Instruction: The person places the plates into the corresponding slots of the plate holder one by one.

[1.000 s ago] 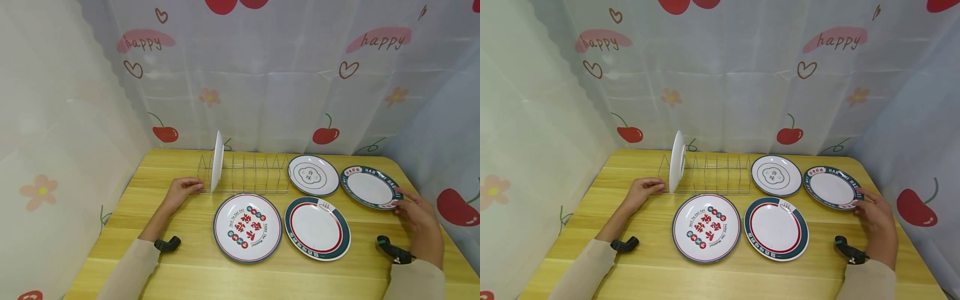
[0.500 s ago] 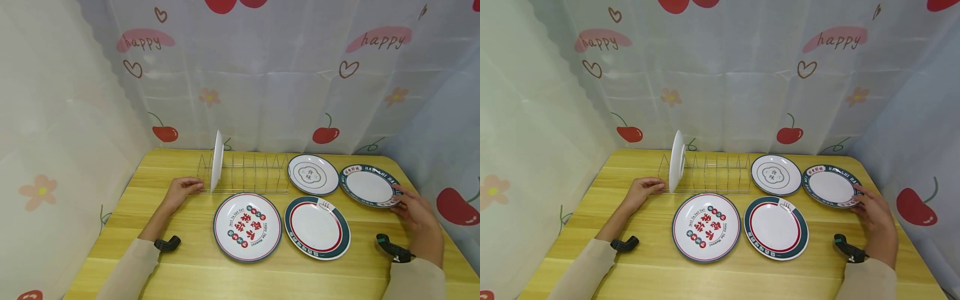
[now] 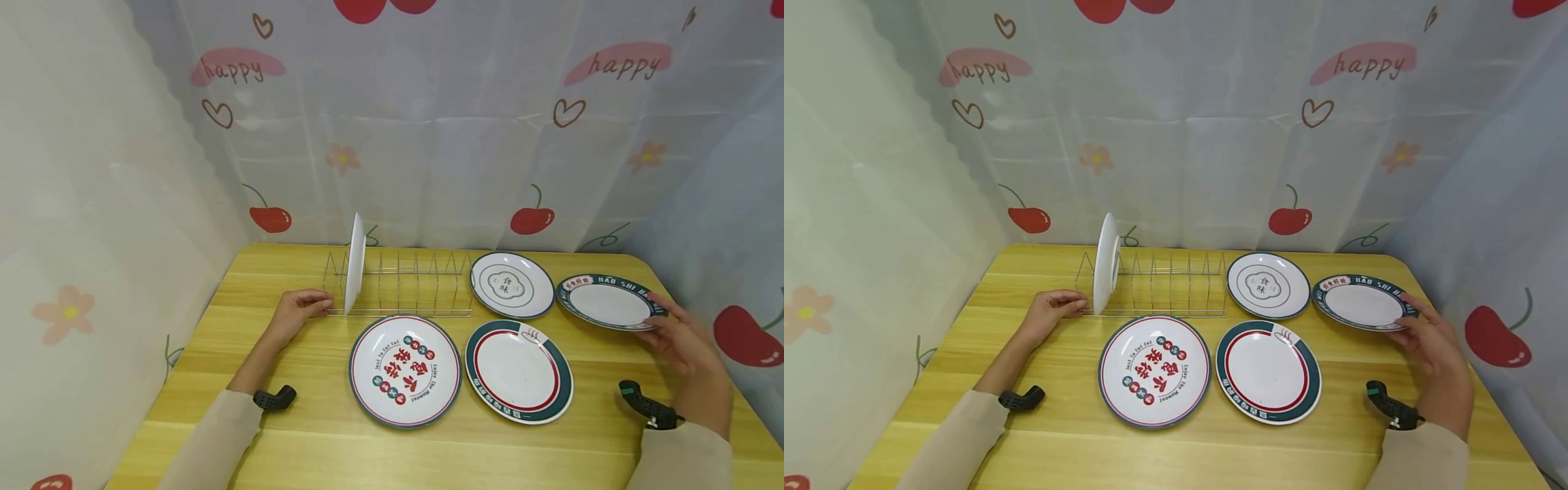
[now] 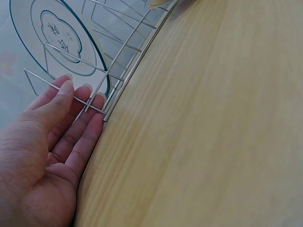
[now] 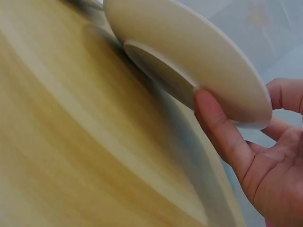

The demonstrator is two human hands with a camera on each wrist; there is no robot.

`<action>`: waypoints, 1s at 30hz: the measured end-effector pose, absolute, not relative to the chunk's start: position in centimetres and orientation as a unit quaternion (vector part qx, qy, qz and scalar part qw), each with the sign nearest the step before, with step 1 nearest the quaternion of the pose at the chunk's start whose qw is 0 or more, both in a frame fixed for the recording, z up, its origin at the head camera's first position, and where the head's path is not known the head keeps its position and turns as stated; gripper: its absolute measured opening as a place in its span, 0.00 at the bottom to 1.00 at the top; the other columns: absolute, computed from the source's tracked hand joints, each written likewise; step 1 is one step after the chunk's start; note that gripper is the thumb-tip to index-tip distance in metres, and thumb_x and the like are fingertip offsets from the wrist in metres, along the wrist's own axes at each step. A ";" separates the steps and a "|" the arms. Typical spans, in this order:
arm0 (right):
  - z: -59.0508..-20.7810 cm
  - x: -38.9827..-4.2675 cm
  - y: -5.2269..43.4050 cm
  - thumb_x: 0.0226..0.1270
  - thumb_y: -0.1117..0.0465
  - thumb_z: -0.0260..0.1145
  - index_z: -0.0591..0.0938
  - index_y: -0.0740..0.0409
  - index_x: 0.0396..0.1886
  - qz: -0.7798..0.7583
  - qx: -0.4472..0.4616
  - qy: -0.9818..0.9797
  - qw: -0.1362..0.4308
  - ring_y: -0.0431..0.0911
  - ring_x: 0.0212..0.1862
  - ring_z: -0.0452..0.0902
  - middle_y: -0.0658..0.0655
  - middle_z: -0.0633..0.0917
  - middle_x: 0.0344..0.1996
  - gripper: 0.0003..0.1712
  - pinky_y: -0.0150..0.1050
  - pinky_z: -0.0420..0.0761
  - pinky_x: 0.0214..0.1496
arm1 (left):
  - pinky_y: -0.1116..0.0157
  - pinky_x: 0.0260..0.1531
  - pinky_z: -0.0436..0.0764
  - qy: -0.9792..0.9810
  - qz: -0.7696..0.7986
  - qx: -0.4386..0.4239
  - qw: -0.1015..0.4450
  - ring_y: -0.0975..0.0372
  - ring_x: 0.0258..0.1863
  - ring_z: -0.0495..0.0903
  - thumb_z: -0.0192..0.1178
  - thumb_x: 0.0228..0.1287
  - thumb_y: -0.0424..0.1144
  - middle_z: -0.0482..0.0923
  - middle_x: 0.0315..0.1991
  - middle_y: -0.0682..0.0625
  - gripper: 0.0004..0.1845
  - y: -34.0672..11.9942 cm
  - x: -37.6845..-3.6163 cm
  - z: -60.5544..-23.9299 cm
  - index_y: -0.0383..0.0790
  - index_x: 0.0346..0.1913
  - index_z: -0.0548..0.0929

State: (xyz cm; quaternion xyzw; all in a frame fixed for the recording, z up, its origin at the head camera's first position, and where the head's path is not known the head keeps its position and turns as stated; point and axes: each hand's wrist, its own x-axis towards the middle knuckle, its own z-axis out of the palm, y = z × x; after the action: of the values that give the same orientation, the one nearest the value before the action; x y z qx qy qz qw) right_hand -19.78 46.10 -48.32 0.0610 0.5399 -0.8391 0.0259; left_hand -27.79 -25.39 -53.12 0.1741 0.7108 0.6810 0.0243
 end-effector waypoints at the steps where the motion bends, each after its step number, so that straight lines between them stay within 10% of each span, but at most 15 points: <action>1: -48.1 -19.8 46.1 0.71 0.75 0.48 0.59 0.44 0.73 -0.845 0.051 0.533 0.022 0.47 0.40 0.83 0.48 0.64 0.54 0.35 0.40 0.85 0.41 | 0.58 0.40 0.84 0.710 0.681 0.175 0.023 0.53 0.41 0.84 0.60 0.63 0.32 0.82 0.43 0.35 0.13 -25.4 -27.8 -53.1 0.24 0.47 0.81; 9: -46.6 -19.3 45.4 0.70 0.75 0.50 0.64 0.40 0.70 -0.866 0.040 0.498 -0.009 0.49 0.40 0.84 0.48 0.77 0.48 0.35 0.44 0.86 0.38 | 0.57 0.40 0.84 0.712 0.683 0.163 0.030 0.51 0.41 0.84 0.62 0.62 0.34 0.81 0.43 0.33 0.14 -25.3 -27.8 -53.2 0.26 0.46 0.82; 30: -41.3 -19.5 42.1 0.70 0.75 0.50 0.66 0.47 0.70 -0.865 -0.011 0.496 -0.079 0.46 0.43 0.81 0.50 0.61 0.64 0.32 0.44 0.86 0.37 | 0.57 0.40 0.84 0.716 0.679 0.158 0.027 0.52 0.40 0.84 0.63 0.61 0.34 0.81 0.43 0.32 0.14 -25.3 -27.8 -52.9 0.25 0.45 0.82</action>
State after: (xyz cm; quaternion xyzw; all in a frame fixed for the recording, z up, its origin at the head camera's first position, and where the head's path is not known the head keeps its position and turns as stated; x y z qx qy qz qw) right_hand -19.51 42.11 -41.28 -0.0107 0.4958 -0.8648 -0.0787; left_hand -27.80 -25.25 -52.86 0.1583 0.7164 0.6789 0.0269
